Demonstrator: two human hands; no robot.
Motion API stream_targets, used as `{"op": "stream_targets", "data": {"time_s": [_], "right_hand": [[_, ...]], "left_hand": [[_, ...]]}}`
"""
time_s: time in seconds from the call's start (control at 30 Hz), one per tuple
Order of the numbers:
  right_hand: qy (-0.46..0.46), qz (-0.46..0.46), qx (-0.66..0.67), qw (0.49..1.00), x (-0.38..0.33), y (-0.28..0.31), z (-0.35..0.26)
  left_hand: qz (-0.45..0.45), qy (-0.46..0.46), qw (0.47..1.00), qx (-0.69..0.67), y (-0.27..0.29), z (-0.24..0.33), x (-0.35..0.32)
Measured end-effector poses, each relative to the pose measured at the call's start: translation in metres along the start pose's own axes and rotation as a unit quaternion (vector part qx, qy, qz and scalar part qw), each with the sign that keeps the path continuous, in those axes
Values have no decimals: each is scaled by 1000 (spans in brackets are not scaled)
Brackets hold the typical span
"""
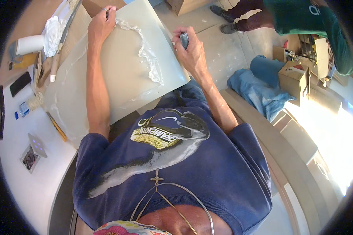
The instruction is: The person scrapes excess material from the edge and surface of a light-colored rectangular panel using a metal blade, then rubs the edge with a small sanding block.
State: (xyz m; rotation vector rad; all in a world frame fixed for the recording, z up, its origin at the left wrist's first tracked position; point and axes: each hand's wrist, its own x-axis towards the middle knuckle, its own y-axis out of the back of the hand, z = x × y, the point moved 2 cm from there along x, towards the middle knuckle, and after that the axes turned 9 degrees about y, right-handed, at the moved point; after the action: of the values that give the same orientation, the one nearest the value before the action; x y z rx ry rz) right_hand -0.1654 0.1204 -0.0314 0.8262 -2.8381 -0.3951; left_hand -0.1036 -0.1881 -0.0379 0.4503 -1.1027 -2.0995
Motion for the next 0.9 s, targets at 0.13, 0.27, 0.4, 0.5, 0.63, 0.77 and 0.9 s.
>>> {"op": "stream_targets", "data": {"time_s": [0.13,0.27,0.4,0.5,0.63,0.77,0.9], "right_hand": [[40,4,-39,998,-2,-5,-7],[50,-19,-104,993,3,-13,-23],[103,-35,-221,969,6,-16,-27],[66,-46,-192,978,8,-22,-22],[87,19,-116,989,12,-2,14],[-28,19,-18,999,6,8,28],[-27,8,-25,999,1,3,32]], "left_hand": [[-14,1,1000,14,3,4,-3],[5,-32,999,10,8,7,-6],[-8,-12,1000,-1,10,11,-7],[5,-29,1000,5,9,7,-5],[-19,-5,1000,1,10,9,-6],[18,-36,999,16,6,4,-5],[-36,2,999,12,0,2,2]]}}
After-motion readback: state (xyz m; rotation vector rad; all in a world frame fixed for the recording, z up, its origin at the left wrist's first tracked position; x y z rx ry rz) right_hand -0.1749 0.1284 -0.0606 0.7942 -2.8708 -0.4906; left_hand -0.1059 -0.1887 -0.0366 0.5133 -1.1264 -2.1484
